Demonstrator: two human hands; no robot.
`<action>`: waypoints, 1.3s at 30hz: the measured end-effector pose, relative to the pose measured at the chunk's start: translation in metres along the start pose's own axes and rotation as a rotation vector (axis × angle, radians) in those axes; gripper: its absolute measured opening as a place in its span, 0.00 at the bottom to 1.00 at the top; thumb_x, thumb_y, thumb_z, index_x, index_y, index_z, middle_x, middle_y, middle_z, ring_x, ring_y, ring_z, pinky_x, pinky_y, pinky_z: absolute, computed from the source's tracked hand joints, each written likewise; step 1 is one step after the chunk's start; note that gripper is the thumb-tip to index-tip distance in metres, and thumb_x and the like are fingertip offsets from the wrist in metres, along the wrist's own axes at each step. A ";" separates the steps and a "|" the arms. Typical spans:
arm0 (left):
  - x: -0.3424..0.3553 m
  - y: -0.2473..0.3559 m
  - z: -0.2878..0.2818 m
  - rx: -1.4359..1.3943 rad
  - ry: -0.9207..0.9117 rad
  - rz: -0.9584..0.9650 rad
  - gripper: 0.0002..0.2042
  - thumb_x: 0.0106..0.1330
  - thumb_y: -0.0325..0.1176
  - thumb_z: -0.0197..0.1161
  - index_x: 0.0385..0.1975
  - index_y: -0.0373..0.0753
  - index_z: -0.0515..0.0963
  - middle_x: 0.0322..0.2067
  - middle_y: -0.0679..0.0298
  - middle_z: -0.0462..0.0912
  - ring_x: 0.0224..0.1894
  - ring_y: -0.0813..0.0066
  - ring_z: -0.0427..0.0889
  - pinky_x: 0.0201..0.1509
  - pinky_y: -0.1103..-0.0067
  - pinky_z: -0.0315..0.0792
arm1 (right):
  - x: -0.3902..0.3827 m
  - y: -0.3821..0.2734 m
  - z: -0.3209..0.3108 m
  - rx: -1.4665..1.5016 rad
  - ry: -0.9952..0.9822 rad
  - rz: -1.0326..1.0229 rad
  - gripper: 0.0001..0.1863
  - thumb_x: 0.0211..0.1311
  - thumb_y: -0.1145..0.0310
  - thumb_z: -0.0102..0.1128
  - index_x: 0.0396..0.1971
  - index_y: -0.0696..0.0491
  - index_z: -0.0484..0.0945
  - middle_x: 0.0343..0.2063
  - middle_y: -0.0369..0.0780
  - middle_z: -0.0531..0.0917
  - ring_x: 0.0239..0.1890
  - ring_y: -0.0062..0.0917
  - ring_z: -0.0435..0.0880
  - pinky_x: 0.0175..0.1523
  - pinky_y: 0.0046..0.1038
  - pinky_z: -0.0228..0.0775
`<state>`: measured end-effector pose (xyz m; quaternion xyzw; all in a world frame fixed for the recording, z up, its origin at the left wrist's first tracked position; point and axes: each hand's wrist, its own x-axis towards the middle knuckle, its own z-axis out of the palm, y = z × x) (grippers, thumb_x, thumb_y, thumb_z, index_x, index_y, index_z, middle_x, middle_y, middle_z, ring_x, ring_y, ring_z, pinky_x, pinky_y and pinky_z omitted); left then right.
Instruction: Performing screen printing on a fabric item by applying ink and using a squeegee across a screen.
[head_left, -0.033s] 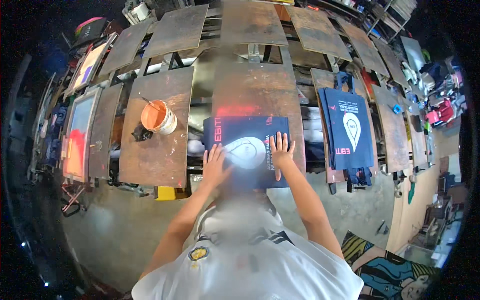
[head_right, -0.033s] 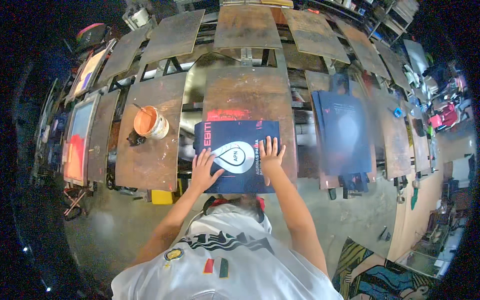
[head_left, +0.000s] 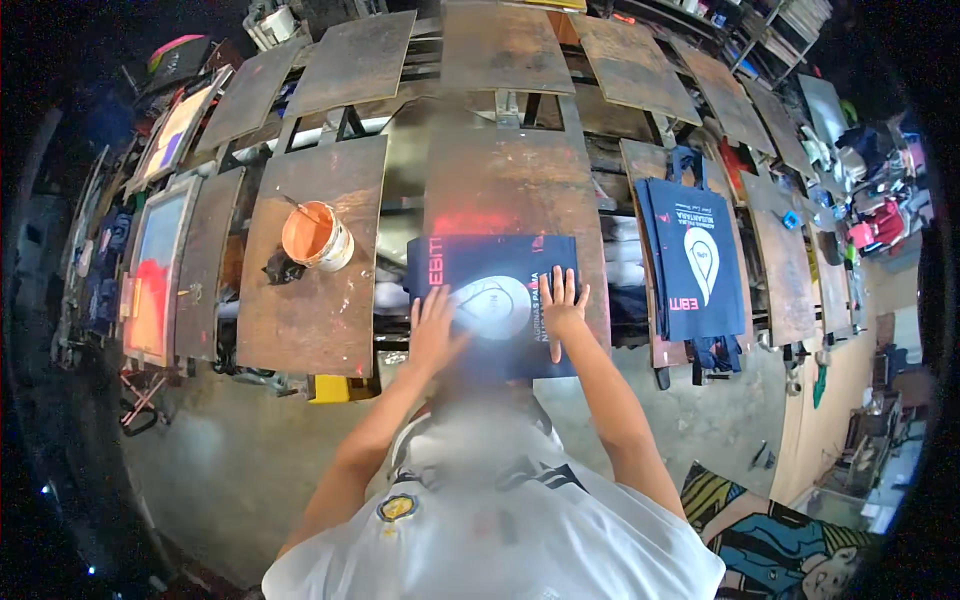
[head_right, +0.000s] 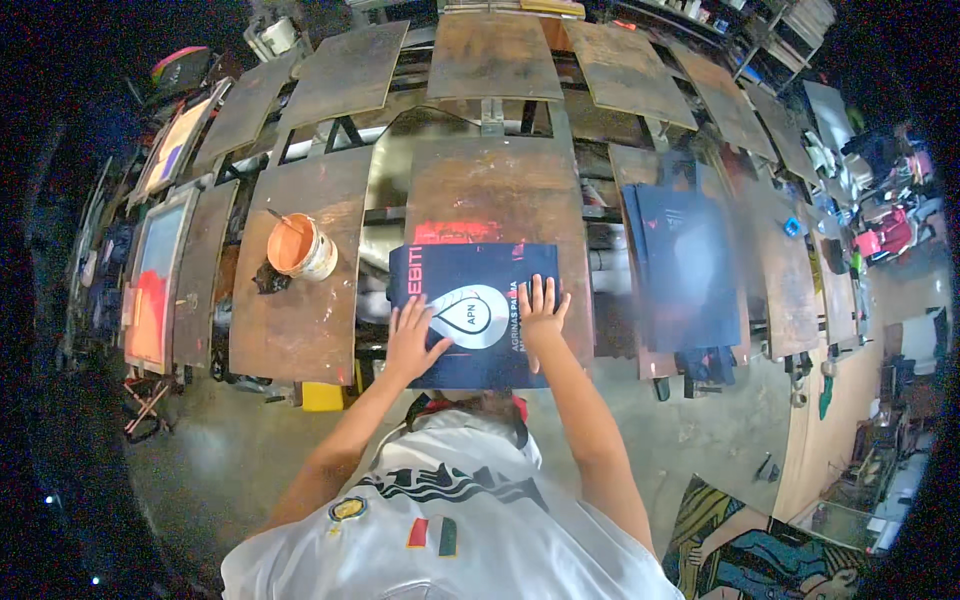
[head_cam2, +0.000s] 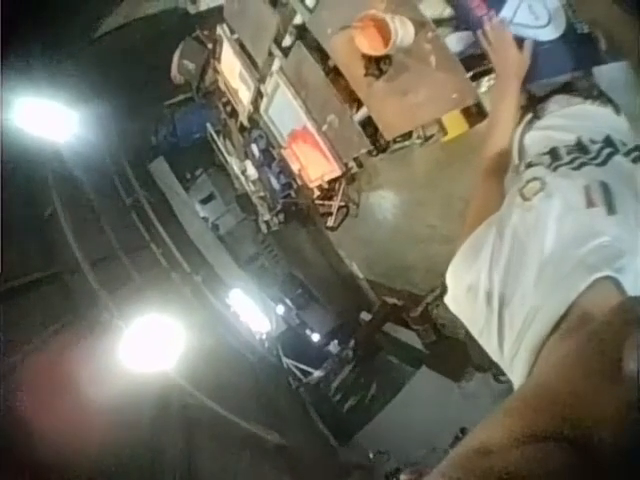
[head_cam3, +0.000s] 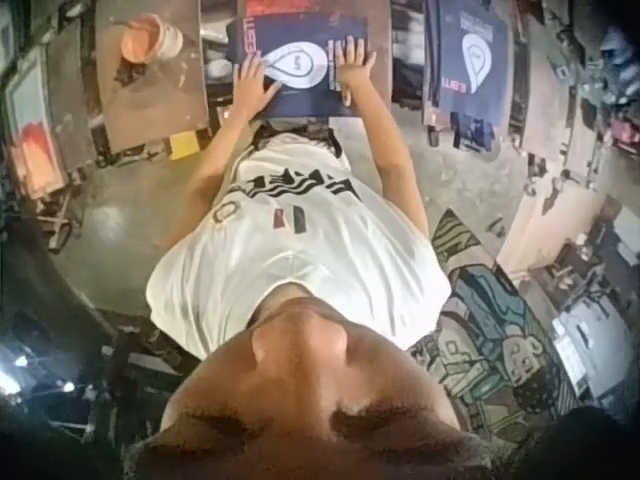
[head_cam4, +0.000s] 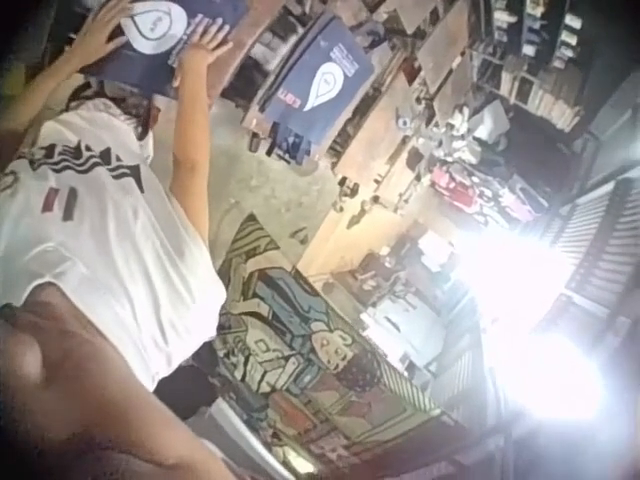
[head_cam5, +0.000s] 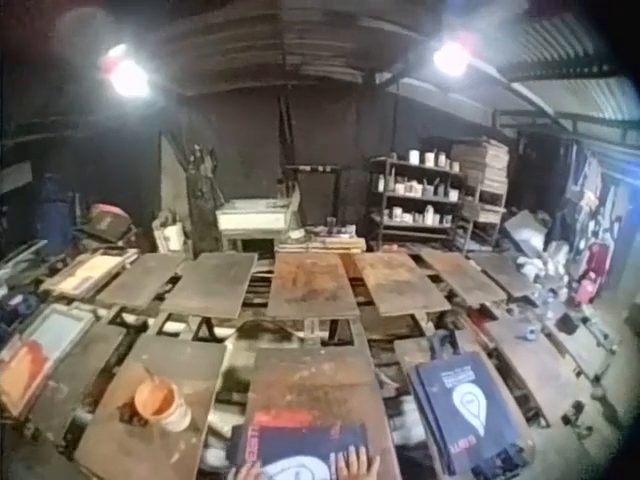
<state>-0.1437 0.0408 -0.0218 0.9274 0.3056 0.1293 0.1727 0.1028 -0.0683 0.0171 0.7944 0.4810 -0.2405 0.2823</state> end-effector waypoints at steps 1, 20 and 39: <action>0.014 0.004 0.003 -0.016 0.007 0.007 0.34 0.62 0.55 0.63 0.62 0.36 0.68 0.69 0.51 0.60 0.73 0.52 0.54 0.73 0.52 0.47 | 0.001 0.001 0.001 -0.001 -0.004 0.013 0.88 0.16 0.58 0.90 0.74 0.51 0.25 0.74 0.51 0.25 0.76 0.51 0.23 0.70 0.69 0.27; 0.143 -0.005 0.033 0.084 -0.187 0.432 0.57 0.47 0.74 0.62 0.74 0.44 0.53 0.75 0.54 0.48 0.77 0.55 0.43 0.77 0.56 0.38 | -0.004 0.004 0.005 0.087 0.128 0.001 0.89 0.08 0.61 0.90 0.75 0.48 0.31 0.76 0.49 0.31 0.77 0.49 0.27 0.70 0.69 0.29; 0.132 0.077 0.048 0.143 -0.058 -0.063 0.36 0.64 0.37 0.60 0.72 0.40 0.55 0.75 0.52 0.48 0.77 0.48 0.44 0.75 0.48 0.40 | 0.004 0.051 0.007 0.263 0.186 -0.314 0.87 0.07 0.54 0.88 0.75 0.50 0.38 0.76 0.50 0.35 0.77 0.51 0.30 0.68 0.72 0.28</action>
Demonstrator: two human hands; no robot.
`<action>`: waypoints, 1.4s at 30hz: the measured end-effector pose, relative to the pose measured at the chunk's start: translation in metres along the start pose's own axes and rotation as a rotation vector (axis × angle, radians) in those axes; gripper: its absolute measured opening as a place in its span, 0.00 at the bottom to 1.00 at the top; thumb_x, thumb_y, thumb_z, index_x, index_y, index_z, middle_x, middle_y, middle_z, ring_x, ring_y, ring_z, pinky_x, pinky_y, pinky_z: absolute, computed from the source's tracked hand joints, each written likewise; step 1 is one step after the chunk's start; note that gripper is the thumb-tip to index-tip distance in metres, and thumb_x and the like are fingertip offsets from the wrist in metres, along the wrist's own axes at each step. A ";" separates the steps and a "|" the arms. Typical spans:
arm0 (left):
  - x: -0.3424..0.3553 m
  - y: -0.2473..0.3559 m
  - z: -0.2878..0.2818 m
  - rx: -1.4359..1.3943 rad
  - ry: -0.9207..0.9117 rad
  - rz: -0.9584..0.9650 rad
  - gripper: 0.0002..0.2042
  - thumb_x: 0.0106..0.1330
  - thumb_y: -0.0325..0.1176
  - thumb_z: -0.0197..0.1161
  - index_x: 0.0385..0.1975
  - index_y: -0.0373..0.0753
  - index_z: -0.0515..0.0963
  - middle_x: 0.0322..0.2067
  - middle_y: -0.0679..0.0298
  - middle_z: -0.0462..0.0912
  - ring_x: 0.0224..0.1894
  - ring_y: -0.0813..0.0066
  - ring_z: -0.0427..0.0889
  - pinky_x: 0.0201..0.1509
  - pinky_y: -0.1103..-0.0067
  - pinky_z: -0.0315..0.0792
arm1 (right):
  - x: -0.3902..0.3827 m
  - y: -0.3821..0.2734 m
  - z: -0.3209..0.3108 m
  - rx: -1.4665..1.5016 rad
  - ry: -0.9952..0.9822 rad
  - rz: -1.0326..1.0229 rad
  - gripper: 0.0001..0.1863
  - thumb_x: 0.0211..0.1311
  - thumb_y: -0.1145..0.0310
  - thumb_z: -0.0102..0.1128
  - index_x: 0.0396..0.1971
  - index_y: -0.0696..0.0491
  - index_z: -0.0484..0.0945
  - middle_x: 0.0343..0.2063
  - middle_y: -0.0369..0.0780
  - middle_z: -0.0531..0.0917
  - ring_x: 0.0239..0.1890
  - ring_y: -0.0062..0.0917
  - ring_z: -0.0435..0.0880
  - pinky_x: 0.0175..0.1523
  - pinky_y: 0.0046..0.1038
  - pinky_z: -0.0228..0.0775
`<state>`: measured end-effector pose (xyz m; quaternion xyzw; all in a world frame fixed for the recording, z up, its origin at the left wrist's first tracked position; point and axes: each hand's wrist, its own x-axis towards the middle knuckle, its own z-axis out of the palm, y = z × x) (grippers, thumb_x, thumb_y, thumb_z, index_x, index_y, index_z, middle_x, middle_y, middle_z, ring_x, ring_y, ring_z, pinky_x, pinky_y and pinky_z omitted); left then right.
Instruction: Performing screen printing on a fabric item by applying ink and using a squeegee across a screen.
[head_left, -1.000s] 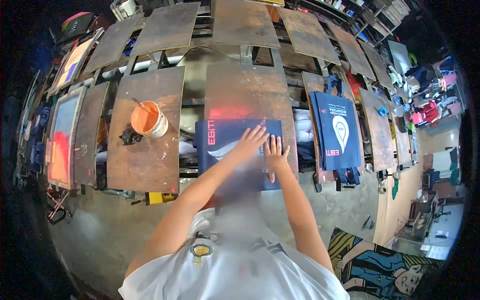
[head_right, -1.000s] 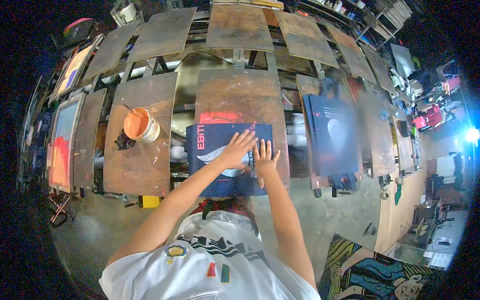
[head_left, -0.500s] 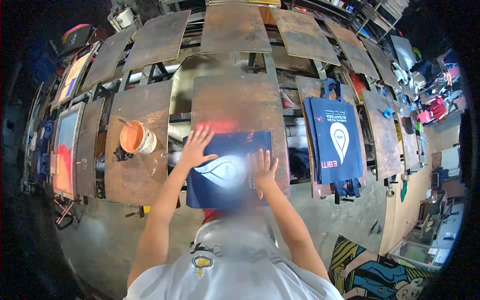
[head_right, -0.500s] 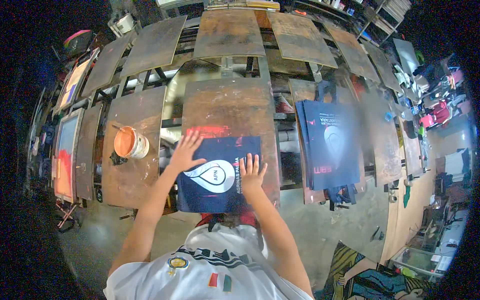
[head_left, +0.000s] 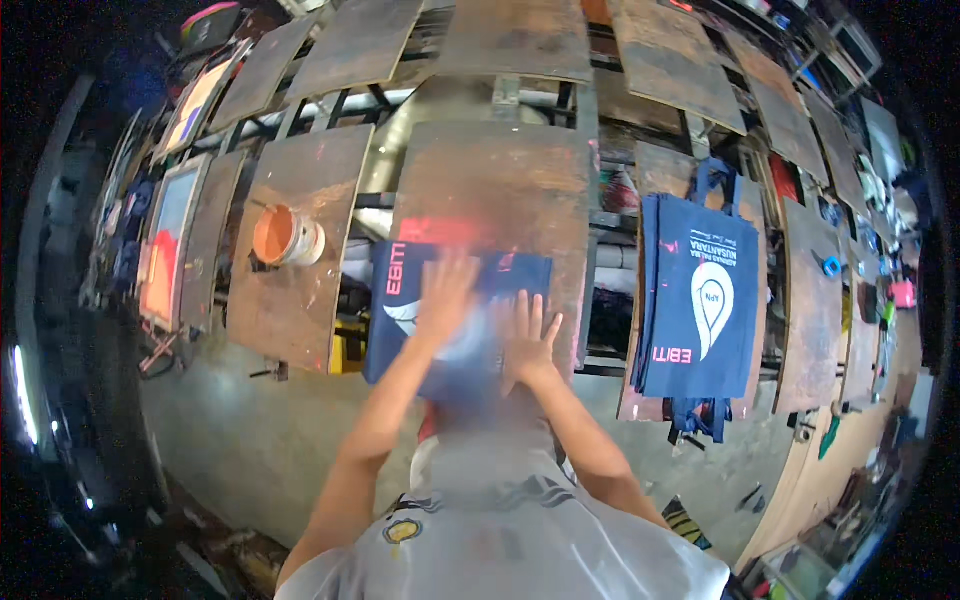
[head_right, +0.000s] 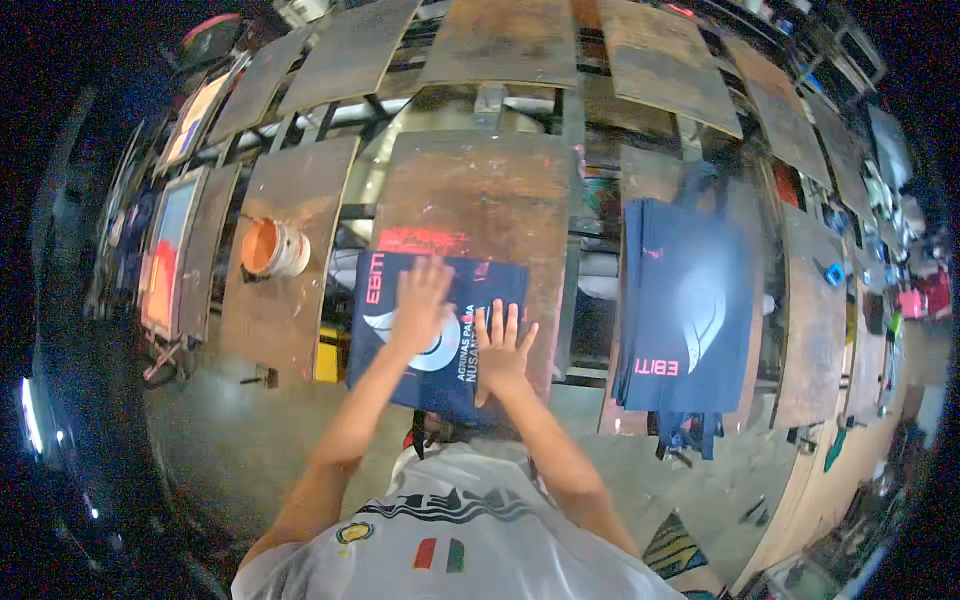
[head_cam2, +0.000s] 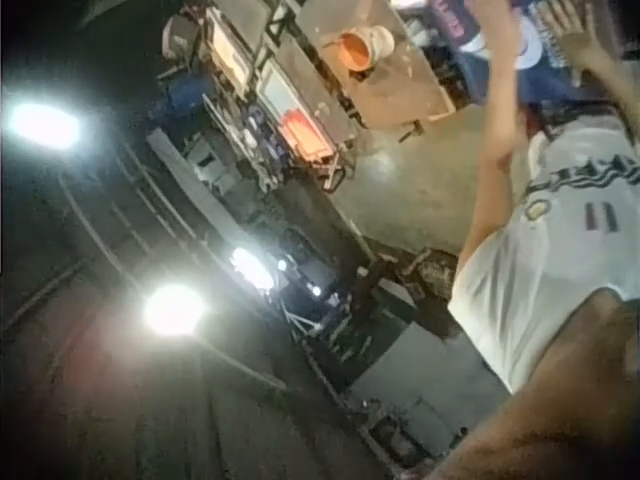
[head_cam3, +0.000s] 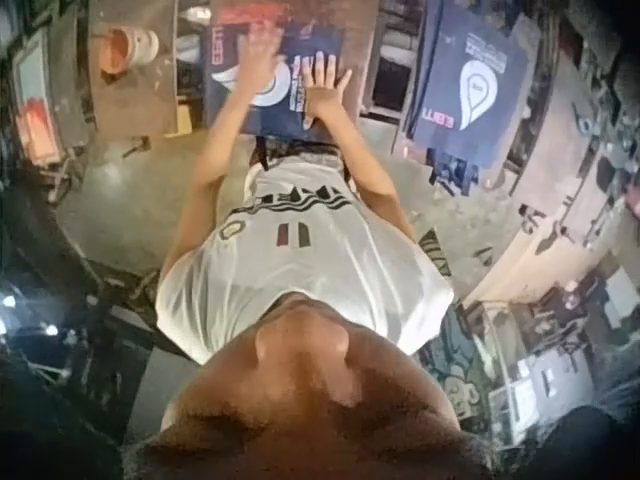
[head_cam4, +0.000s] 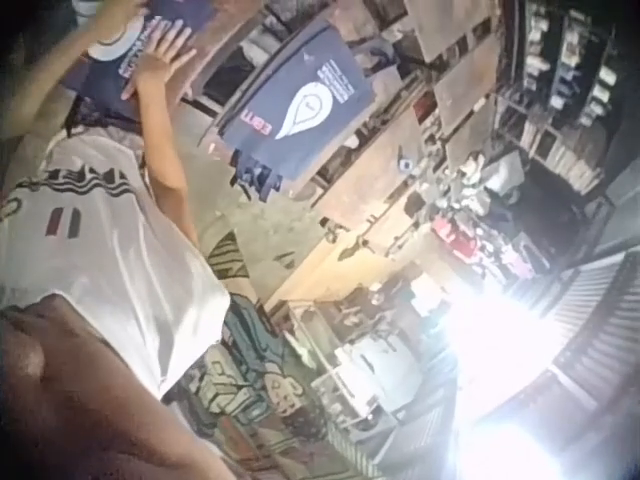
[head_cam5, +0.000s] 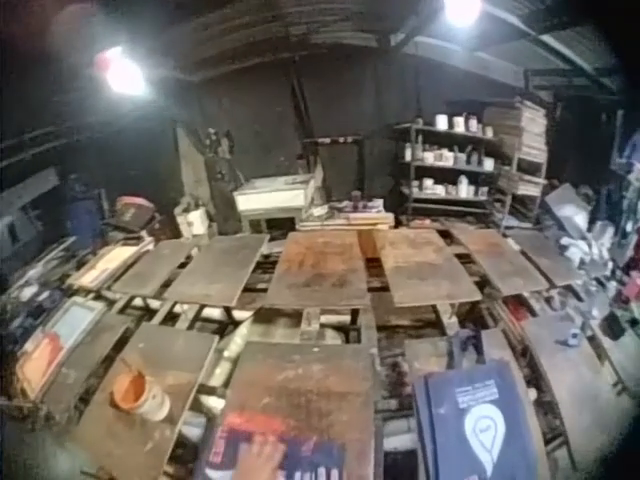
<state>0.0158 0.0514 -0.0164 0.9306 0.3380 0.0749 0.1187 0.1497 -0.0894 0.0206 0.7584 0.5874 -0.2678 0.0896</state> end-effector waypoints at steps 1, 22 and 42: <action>-0.002 0.026 0.008 0.005 -0.054 -0.006 0.34 0.65 0.37 0.59 0.72 0.40 0.56 0.74 0.52 0.49 0.76 0.49 0.44 0.75 0.48 0.40 | 0.001 0.003 0.001 -0.049 0.003 -0.024 0.85 0.09 0.46 0.86 0.75 0.49 0.40 0.76 0.50 0.34 0.76 0.52 0.30 0.68 0.72 0.27; -0.152 -0.057 -0.006 -0.269 0.138 -0.629 0.37 0.68 0.54 0.56 0.74 0.49 0.52 0.71 0.54 0.59 0.58 0.44 0.74 0.54 0.60 0.73 | -0.005 0.015 0.008 -0.117 0.002 -0.093 0.89 0.09 0.30 0.78 0.75 0.50 0.32 0.75 0.50 0.29 0.76 0.50 0.24 0.68 0.70 0.23; -0.184 -0.092 0.031 -0.682 0.272 -0.941 0.35 0.67 0.64 0.51 0.43 0.30 0.81 0.40 0.42 0.84 0.47 0.46 0.82 0.52 0.64 0.73 | -0.060 0.006 0.065 -0.197 0.316 -0.680 0.41 0.62 0.39 0.53 0.71 0.43 0.60 0.73 0.45 0.54 0.75 0.46 0.48 0.73 0.56 0.39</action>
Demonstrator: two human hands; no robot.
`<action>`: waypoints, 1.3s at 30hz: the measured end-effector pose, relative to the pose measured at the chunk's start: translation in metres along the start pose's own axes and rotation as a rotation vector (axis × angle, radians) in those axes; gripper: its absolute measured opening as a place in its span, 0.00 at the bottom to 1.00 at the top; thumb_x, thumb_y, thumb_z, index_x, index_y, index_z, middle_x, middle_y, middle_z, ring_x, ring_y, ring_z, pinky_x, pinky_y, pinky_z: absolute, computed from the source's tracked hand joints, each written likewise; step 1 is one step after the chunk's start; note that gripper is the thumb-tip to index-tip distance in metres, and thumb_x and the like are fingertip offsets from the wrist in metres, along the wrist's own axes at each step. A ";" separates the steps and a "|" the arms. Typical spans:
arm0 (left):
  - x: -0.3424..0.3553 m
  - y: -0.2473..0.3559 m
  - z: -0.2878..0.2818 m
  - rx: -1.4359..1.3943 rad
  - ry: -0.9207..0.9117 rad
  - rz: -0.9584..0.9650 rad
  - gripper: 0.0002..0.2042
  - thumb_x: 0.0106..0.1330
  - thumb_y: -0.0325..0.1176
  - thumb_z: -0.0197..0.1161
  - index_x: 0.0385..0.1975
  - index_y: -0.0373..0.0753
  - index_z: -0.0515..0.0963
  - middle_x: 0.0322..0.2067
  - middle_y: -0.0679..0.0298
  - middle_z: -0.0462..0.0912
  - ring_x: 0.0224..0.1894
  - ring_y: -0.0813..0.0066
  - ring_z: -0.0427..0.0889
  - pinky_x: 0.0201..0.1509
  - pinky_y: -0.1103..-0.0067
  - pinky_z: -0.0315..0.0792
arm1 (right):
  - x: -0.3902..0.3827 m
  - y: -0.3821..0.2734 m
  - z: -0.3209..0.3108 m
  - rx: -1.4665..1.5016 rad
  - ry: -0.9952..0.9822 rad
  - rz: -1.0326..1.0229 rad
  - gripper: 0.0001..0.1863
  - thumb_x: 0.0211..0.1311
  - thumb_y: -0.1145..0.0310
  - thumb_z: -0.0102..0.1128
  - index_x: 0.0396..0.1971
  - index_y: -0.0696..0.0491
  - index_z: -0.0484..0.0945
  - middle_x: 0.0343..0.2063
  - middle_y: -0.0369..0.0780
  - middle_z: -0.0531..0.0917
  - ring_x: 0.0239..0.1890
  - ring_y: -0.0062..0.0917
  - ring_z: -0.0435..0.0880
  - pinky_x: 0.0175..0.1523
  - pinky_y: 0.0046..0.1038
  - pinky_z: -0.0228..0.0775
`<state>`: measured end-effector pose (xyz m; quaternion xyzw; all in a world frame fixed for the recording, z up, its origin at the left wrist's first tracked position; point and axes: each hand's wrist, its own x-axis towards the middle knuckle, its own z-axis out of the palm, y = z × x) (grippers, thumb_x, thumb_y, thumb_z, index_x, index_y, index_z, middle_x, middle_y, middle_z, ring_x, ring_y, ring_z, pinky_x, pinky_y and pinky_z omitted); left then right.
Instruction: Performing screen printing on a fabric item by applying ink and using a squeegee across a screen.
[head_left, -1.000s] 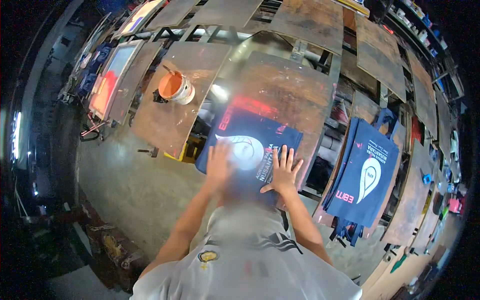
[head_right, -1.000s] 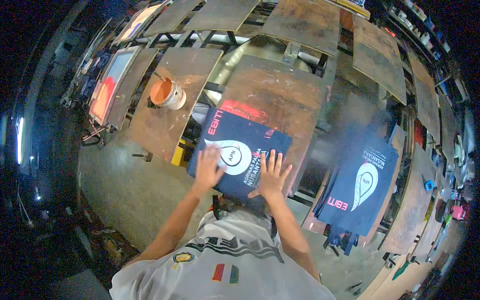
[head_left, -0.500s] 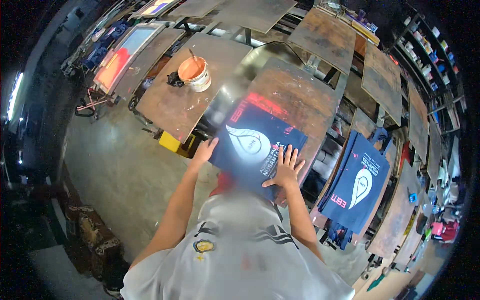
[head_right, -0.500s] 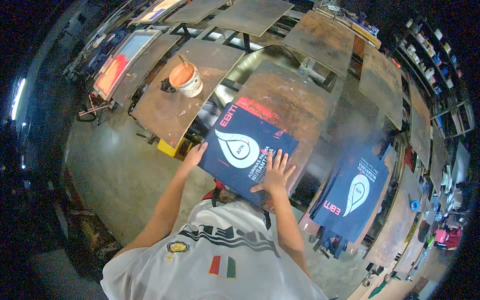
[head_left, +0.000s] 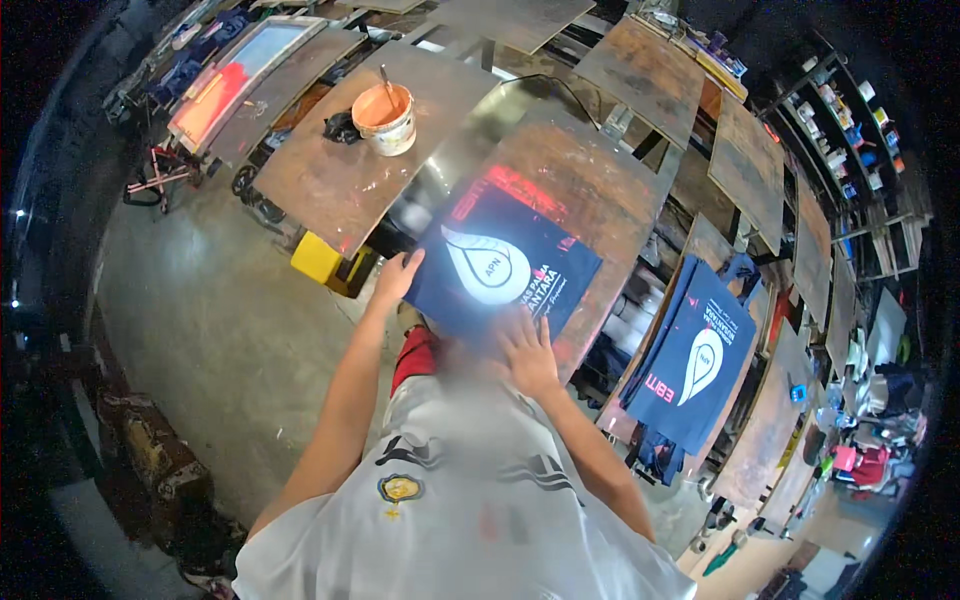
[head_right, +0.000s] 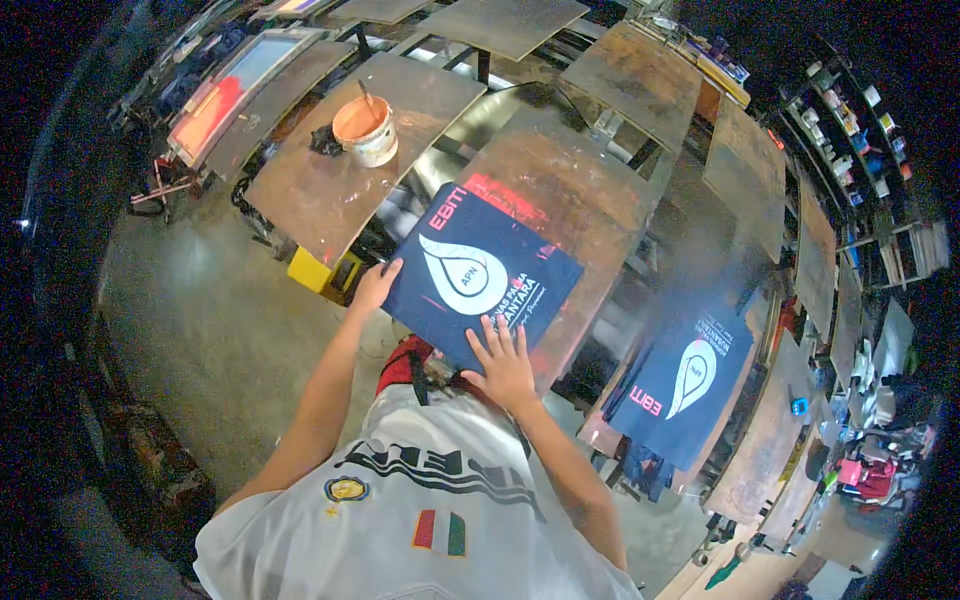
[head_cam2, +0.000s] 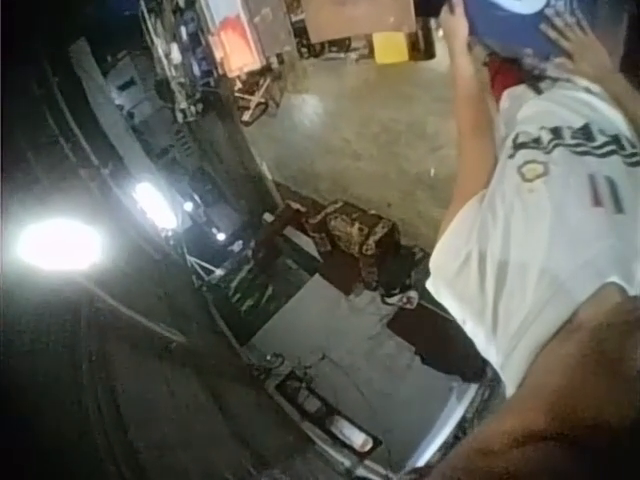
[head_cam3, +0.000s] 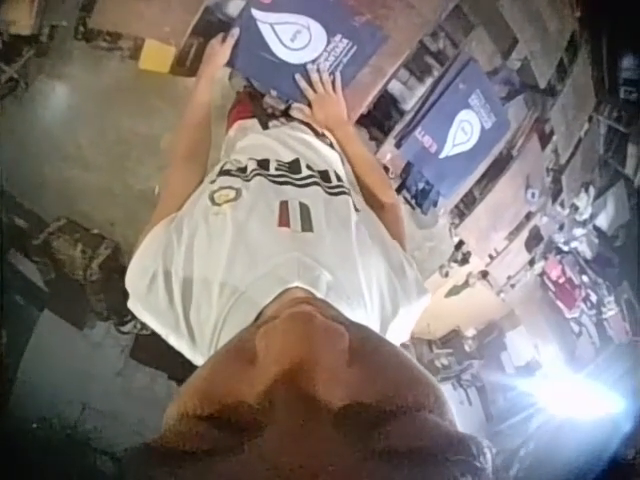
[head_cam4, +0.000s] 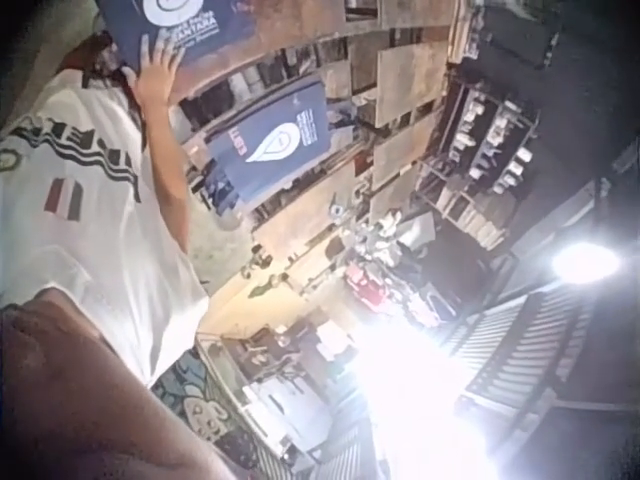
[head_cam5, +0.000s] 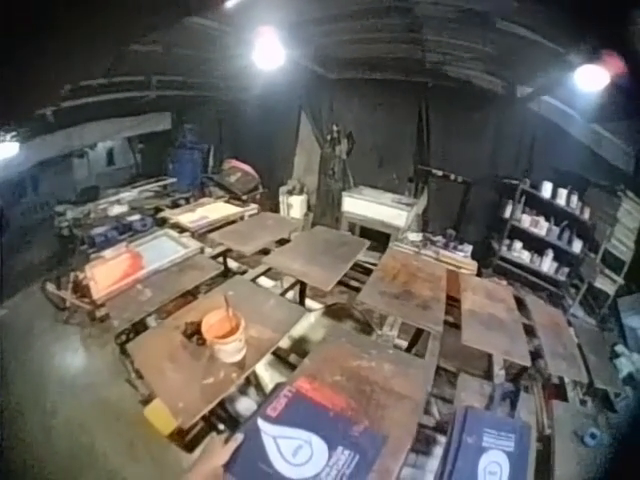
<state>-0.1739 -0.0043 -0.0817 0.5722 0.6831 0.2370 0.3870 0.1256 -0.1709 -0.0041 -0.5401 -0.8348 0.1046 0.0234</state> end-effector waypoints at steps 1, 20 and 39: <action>-0.002 0.003 0.001 -0.007 -0.013 -0.009 0.35 0.67 0.65 0.51 0.42 0.30 0.81 0.39 0.42 0.84 0.47 0.46 0.82 0.52 0.64 0.73 | -0.001 0.001 0.003 -0.027 0.002 -0.002 0.41 0.62 0.38 0.52 0.71 0.43 0.60 0.73 0.45 0.54 0.75 0.45 0.48 0.74 0.57 0.38; 0.002 -0.007 0.001 0.033 -0.088 -0.136 0.48 0.62 0.71 0.50 0.59 0.22 0.70 0.57 0.36 0.74 0.62 0.45 0.73 0.67 0.65 0.64 | 0.000 0.008 0.015 0.003 -0.055 -0.034 0.37 0.67 0.42 0.48 0.73 0.39 0.56 0.75 0.42 0.51 0.77 0.43 0.43 0.75 0.57 0.33; -0.016 0.011 -0.006 0.068 0.004 -0.052 0.41 0.65 0.69 0.47 0.49 0.29 0.79 0.47 0.37 0.81 0.54 0.43 0.79 0.59 0.61 0.71 | -0.002 0.016 0.034 -0.715 0.257 -0.172 0.32 0.67 0.43 0.48 0.68 0.39 0.64 0.72 0.42 0.59 0.73 0.44 0.56 0.69 0.61 0.50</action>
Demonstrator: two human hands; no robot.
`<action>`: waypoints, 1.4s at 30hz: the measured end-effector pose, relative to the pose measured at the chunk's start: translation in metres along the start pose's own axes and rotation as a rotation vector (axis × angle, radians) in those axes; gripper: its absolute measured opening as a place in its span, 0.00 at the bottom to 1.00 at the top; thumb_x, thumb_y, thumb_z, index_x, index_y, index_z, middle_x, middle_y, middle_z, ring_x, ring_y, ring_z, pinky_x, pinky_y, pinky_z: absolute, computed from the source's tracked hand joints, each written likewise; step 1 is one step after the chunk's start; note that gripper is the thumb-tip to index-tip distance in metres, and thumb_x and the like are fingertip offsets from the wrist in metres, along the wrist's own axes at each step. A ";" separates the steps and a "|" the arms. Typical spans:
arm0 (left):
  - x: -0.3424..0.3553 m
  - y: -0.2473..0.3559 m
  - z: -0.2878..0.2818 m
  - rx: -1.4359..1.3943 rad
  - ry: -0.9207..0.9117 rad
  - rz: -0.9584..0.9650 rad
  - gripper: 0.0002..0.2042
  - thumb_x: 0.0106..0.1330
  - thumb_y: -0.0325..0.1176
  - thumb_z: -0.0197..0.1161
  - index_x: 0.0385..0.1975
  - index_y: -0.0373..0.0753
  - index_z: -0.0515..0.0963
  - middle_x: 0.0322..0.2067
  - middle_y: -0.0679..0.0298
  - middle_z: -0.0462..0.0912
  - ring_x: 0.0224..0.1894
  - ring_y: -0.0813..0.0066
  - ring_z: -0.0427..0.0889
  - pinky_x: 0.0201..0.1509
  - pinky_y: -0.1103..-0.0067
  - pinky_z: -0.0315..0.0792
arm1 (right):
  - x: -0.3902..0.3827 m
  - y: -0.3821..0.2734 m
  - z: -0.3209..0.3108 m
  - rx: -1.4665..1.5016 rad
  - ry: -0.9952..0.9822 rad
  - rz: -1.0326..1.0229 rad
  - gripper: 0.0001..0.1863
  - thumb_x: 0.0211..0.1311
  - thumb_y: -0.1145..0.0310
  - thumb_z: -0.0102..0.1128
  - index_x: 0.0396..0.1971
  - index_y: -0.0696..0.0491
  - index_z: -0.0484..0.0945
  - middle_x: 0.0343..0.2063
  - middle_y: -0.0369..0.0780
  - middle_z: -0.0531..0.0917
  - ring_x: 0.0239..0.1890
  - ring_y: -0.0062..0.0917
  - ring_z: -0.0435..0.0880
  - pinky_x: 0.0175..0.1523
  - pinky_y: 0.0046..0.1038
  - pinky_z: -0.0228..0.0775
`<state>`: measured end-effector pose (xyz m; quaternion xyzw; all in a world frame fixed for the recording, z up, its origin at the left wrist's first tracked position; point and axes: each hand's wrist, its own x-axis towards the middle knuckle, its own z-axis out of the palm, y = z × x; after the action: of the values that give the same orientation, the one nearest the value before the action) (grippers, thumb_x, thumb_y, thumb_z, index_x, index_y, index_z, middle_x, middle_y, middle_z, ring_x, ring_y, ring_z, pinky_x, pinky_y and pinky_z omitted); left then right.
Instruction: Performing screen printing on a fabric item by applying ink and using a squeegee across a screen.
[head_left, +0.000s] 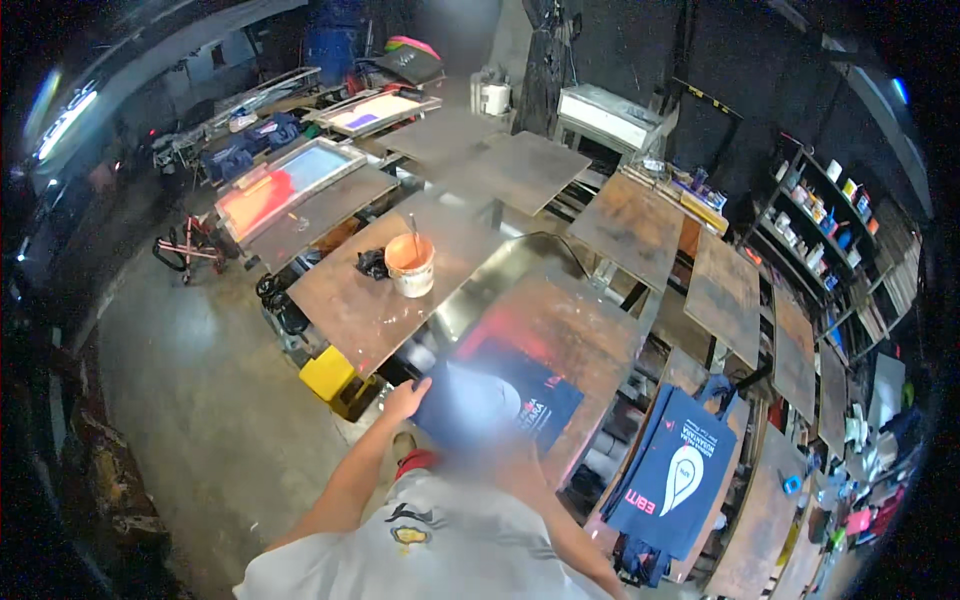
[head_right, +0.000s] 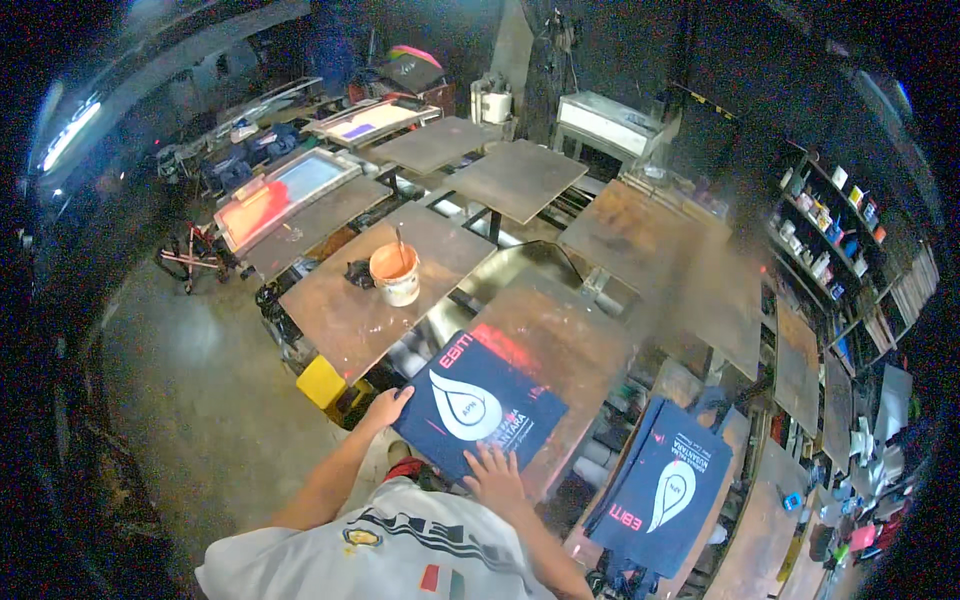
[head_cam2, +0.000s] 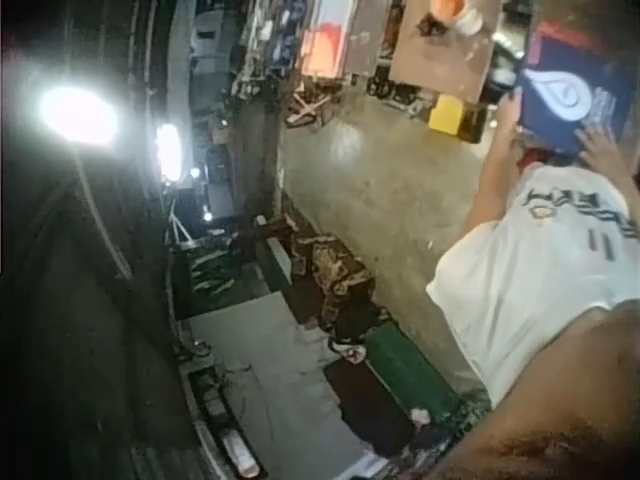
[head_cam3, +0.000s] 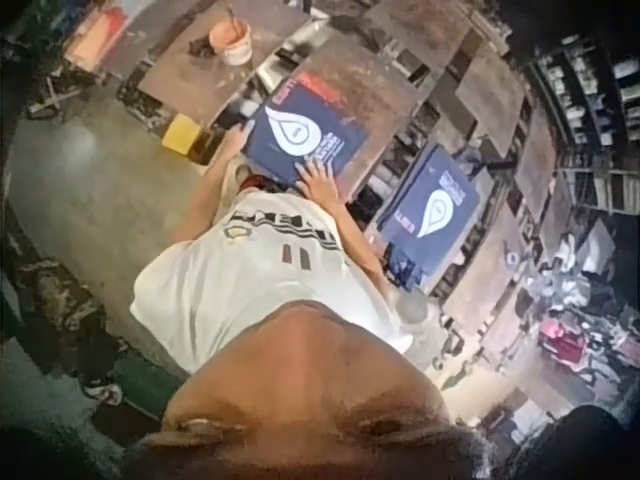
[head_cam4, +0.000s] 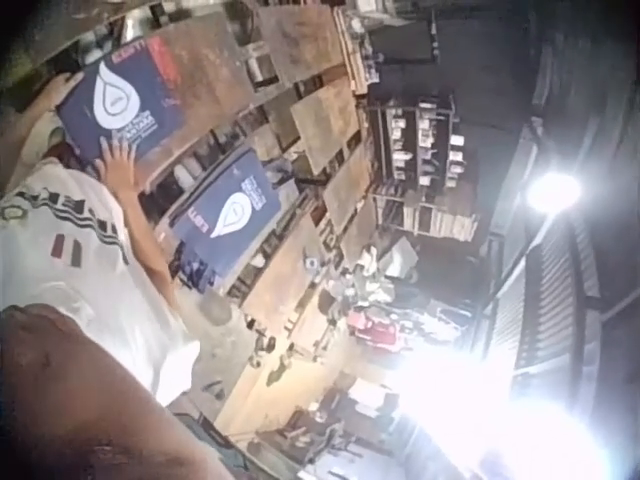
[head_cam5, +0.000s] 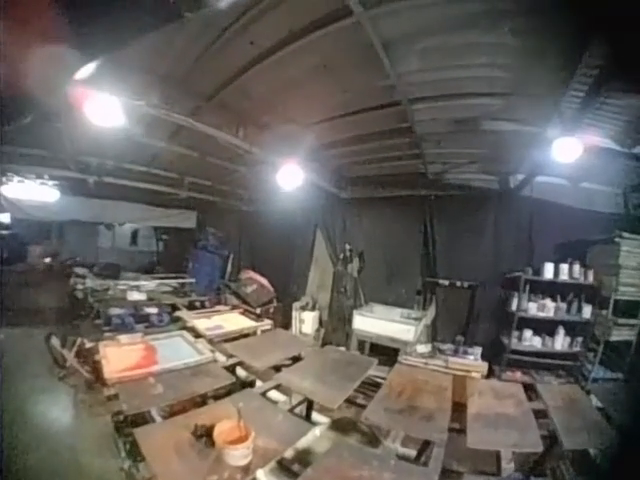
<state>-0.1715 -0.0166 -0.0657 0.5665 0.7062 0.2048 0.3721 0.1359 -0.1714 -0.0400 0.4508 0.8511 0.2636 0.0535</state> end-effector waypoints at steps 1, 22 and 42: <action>-0.001 -0.009 -0.003 0.017 -0.006 -0.043 0.40 0.64 0.71 0.46 0.51 0.34 0.79 0.48 0.40 0.81 0.55 0.44 0.79 0.59 0.61 0.70 | 0.016 0.008 -0.023 0.435 -0.180 0.100 0.32 0.67 0.43 0.49 0.67 0.41 0.65 0.71 0.43 0.60 0.72 0.45 0.56 0.69 0.61 0.50; -0.052 -0.004 0.007 -0.310 0.221 -0.122 0.37 0.70 0.63 0.48 0.54 0.26 0.74 0.37 0.49 0.85 0.42 0.56 0.84 0.50 0.68 0.74 | 0.067 -0.004 0.015 0.602 0.002 0.583 0.37 0.63 0.43 0.53 0.69 0.46 0.64 0.71 0.47 0.61 0.74 0.46 0.52 0.73 0.60 0.35; -0.133 -0.094 -0.207 -0.952 0.385 0.175 0.16 0.70 0.41 0.62 0.29 0.33 0.82 0.25 0.67 0.83 0.27 0.82 0.78 0.36 0.82 0.72 | 0.215 -0.096 -0.129 1.355 0.081 0.507 0.28 0.64 0.52 0.59 0.52 0.63 0.77 0.52 0.53 0.81 0.56 0.43 0.79 0.60 0.37 0.69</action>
<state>-0.3785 -0.1413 0.0391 0.3437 0.5403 0.6342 0.4333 -0.1035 -0.0951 0.0541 0.5585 0.6981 -0.3008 -0.3321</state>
